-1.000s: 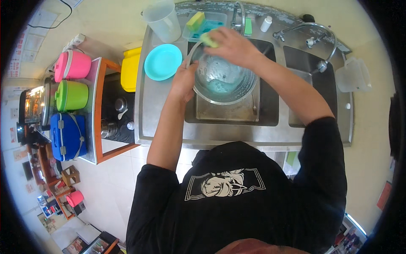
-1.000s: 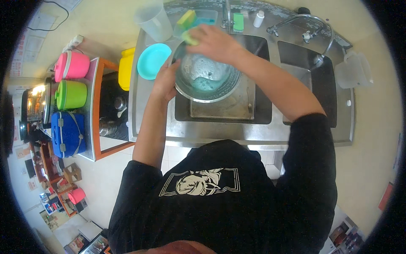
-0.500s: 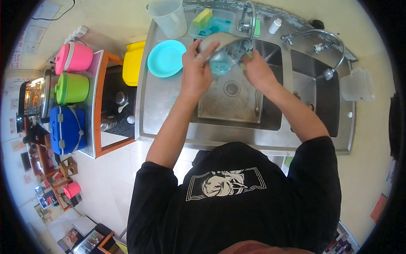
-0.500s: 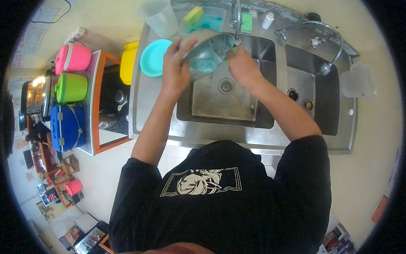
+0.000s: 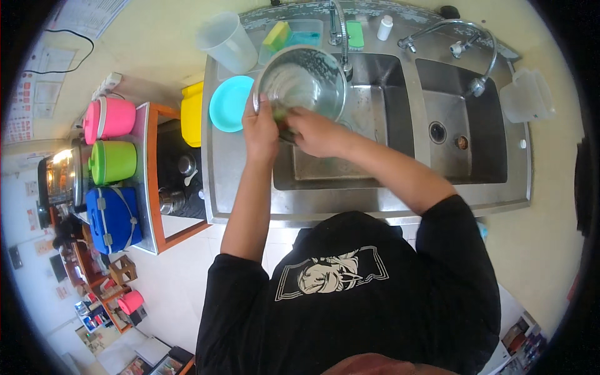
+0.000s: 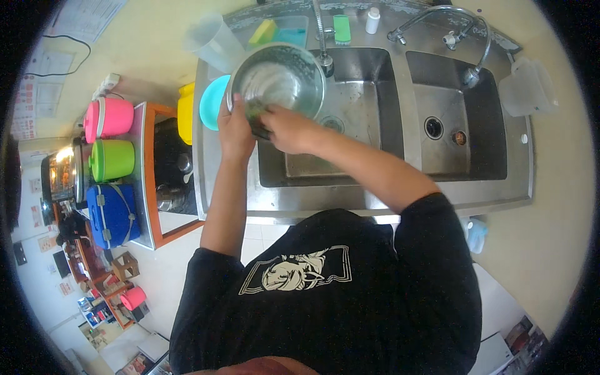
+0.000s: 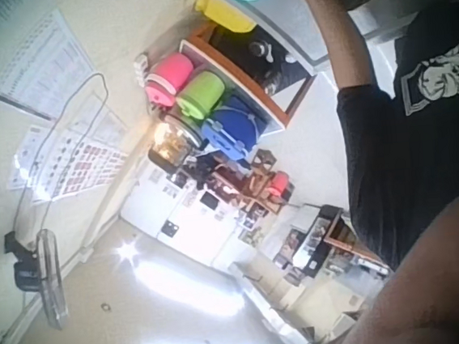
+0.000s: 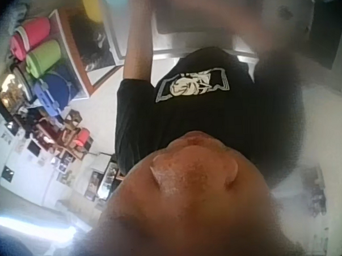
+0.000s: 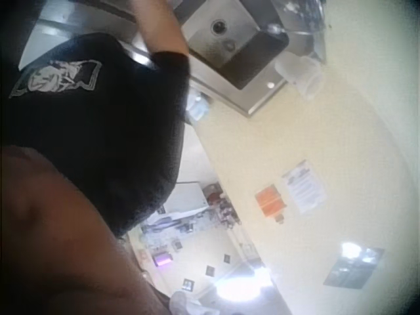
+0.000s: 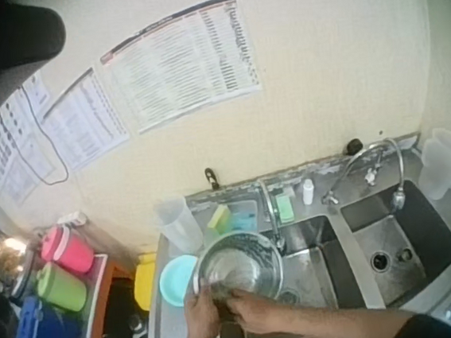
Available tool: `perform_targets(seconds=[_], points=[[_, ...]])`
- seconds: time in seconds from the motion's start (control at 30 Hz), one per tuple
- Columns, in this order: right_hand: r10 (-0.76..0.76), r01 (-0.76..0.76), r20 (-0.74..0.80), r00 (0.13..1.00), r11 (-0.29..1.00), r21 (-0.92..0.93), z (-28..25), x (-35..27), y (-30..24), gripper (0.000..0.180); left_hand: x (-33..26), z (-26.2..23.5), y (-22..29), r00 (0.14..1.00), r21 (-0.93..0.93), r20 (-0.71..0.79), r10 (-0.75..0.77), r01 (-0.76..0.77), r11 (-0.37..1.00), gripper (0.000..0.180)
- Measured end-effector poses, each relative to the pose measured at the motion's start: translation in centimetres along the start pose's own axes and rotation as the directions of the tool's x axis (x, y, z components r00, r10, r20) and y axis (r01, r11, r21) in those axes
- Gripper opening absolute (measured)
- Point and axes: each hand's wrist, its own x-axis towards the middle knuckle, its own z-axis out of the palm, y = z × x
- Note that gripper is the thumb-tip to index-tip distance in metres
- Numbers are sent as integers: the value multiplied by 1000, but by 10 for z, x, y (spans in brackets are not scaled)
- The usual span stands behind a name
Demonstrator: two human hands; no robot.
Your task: The person drains noodles from a pot using a spider strainer, transfers them to a metal bowl, mixes them with a fork, and then portions them into a takeout container with other food items before washing the metal bowl in a sink.
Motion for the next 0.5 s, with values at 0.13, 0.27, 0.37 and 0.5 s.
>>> perform_targets(seconds=[0.13, 0.27, 0.37, 0.5], points=[[-22, 118, 317, 948, 950, -290, -37, -32, 25, 36, 3, -4, 1, 987, -163, 9, -163, 163, 973, 37], [-89, 108, 89, 992, 967, -231, -31, -59, -7, 31, 3, 23, 20, 916, -173, 15, -402, 398, 901, 41], [-190, 169, -19, 982, 908, -382, -27, -61, 4, 24, 8, 20, 19, 873, -81, 152, -464, 479, 874, 54], [-131, 132, -24, 991, 988, 74, -61, -64, 1, 15, 16, 17, 15, 810, 186, 126, -573, 548, 816, 68]])
